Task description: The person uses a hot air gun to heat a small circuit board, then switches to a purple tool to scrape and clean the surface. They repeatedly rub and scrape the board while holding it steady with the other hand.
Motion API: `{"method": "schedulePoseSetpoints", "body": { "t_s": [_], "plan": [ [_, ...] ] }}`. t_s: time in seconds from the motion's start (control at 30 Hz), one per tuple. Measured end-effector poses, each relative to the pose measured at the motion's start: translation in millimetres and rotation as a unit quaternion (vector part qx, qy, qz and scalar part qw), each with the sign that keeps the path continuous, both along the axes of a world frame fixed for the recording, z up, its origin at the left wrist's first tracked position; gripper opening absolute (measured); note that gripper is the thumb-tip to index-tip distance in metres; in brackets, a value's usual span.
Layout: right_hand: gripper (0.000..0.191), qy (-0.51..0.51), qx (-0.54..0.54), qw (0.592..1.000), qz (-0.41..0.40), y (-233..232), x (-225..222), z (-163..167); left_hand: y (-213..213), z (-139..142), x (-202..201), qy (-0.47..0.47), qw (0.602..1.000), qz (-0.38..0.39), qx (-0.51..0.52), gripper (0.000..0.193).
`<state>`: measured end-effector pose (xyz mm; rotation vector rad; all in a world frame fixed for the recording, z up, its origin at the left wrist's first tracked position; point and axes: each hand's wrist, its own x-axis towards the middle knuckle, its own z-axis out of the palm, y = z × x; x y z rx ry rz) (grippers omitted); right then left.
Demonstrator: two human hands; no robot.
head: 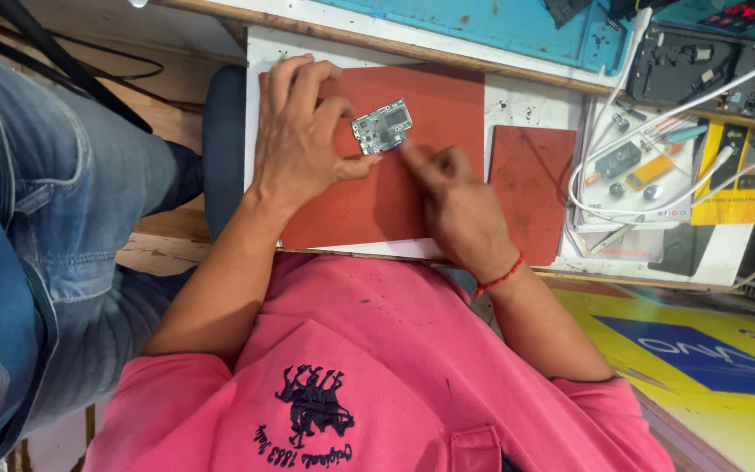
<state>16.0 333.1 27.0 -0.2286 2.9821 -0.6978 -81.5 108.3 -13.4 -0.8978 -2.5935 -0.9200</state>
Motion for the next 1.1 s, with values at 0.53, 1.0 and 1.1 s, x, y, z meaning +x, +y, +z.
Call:
{"method": "schedulePoseSetpoints", "body": {
  "t_s": [0.53,1.0,1.1],
  "plan": [
    [0.059,-0.023,0.008,1.000,0.012,-5,-9,3,-2,1,-4,-0.039,0.999,-0.019,0.016,0.050],
    [0.057,-0.020,0.007,1.000,0.008,-5,-9,5,-3,-1,-3,-0.058,0.998,-0.023,0.024,0.049],
    [0.061,-0.023,-0.008,0.999,0.026,-4,-8,4,-3,0,-4,-0.070,0.997,-0.030,0.029,0.049]
  ]
}}
